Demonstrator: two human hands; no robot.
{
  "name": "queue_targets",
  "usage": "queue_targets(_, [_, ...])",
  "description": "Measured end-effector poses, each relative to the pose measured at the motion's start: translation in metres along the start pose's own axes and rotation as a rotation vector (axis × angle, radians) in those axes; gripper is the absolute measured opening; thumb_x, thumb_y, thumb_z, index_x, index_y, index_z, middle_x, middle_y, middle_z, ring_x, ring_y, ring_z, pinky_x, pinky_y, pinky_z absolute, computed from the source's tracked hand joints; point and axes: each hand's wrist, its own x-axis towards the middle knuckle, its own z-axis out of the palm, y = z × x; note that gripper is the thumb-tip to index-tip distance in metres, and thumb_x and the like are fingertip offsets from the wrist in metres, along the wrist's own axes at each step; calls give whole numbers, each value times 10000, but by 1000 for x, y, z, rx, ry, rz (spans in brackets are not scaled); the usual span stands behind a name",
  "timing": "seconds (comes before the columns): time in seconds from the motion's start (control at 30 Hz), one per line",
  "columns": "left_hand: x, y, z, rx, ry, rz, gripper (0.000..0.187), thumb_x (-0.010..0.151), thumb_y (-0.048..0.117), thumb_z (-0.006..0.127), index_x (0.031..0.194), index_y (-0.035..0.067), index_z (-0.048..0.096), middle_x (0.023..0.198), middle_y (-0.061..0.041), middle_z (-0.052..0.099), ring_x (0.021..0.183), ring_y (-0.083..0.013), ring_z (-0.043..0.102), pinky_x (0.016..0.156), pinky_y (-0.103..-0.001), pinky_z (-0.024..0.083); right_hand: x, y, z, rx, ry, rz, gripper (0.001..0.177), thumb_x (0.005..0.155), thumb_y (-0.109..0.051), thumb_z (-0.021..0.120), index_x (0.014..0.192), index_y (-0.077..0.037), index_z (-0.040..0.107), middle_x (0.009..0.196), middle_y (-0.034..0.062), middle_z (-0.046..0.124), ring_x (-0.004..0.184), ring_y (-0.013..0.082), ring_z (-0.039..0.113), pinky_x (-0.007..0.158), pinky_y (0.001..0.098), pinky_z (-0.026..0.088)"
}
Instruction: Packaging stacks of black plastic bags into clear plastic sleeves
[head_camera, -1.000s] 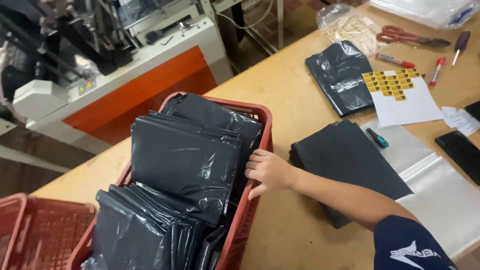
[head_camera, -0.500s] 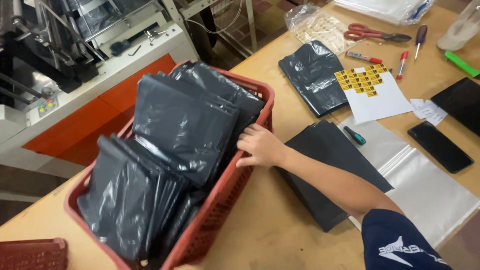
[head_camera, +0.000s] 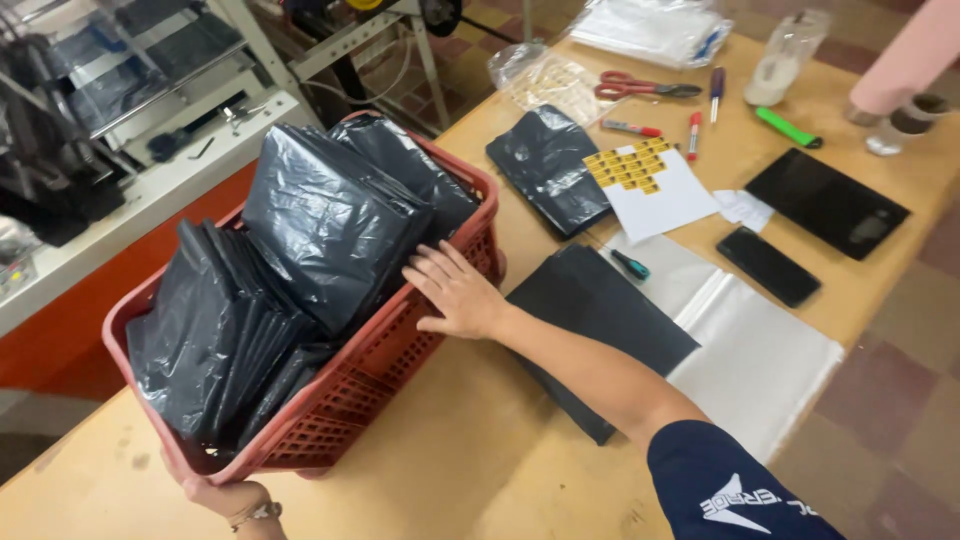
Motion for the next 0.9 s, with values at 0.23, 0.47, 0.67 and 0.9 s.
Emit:
queue_targets(0.23, [75,23,50,-62,4,-7,532,1053,314,377,1517,58,423,1465,-154,476,1375,-294,493,1119,-373,430,-136,-50,-130,204,-457,190,784,987,-574,546,1554,-57,384,1587,188,423,1478,356,376,1219,513,243])
queue_targets(0.47, [49,-22,17,279,-115,10,407,1145,299,253,1400,-5,344,1427,-204,419,1293,-302,377,1114,-412,279,-304,-82,-281,201,-628,624,713,933,-614,586,1406,-81,560,1435,145,580,1325,330,525,1110,478,368])
queue_targets(0.67, [-139,-104,3,323,-249,-498,180,1039,312,623,1049,161,525,839,-12,537,614,-117,493,514,-264,422,-341,-98,-407,100,-619,1010,620,898,-450,626,1402,-95,560,1455,99,587,1348,270,540,1130,446,398])
queue_targets(0.9, [-303,-77,123,86,-571,-1118,608,908,450,622,1443,178,524,1269,-79,739,1106,-197,718,770,-299,483,-350,1,-360,279,-507,1100,661,939,-415,599,1462,-27,485,1470,132,543,1355,250,528,1132,425,399])
